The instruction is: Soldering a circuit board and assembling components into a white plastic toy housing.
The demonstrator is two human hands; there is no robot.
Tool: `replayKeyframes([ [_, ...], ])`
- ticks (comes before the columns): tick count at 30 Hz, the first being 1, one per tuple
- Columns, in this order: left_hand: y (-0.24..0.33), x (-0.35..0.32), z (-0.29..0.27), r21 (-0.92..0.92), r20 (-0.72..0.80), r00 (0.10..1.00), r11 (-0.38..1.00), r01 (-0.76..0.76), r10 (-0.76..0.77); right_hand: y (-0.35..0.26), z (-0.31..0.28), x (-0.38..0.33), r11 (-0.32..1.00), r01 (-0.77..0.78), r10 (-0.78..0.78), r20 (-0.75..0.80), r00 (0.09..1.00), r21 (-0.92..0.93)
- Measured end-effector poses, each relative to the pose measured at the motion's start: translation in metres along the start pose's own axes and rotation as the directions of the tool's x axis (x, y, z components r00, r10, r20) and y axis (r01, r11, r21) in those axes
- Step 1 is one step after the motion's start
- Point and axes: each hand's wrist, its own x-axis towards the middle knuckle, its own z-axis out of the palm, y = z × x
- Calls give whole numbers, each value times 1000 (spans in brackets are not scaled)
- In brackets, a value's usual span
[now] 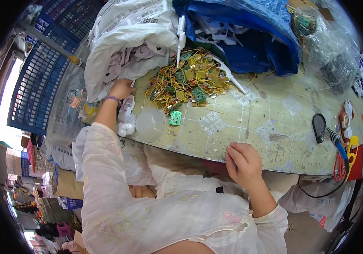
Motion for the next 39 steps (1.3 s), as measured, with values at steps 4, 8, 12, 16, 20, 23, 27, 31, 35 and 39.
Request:
replayKeyframes([
  [4, 29, -17, -46, -344, -11, 1000, 939, -23, 21, 2, 1, 0, 1000, 17, -16, -15, 1000, 7],
  [8, 65, -47, -89, -599, -322, 947, 775, -201, -3, 0, 1, 2, 1000, 7, -7, -9, 1000, -10],
  [12, 133, -84, -105, -784, -334, 942, 563, -262, -27, 1, 1, 2, 999, 22, -22, 1, 1000, -32],
  [16, 192, -92, -48, -882, -86, 983, 446, -152, 165, 2, 1, -4, 1000, 8, -8, -7, 1000, -30],
  [20, 225, -97, -2, -870, 205, 939, 492, 45, 277, -6, -5, 2, 998, -38, 39, -12, 999, 51],
  [23, 234, -91, 9, -724, 203, 927, 685, -76, 316, -6, -6, 4, 999, -47, 47, 69, 997, 6],
  [27, 240, -80, 11, -22, -369, 787, 842, -539, 494, -3, -2, 2, 993, 42, -24, 160, 987, -109],
  [31, 243, -75, 13, -100, -195, 891, 895, -435, 411, -1, 0, 0, 992, 54, -34, 167, 985, -117],
  [35, 241, -77, 6, -84, -142, 885, 885, -457, 443, -2, -1, 1, 993, 35, -16, 159, 987, -115],
  [39, 234, -80, 4, -15, -124, 839, 845, -535, 529, -2, -3, 2, 996, 21, -8, 159, 987, -81],
])
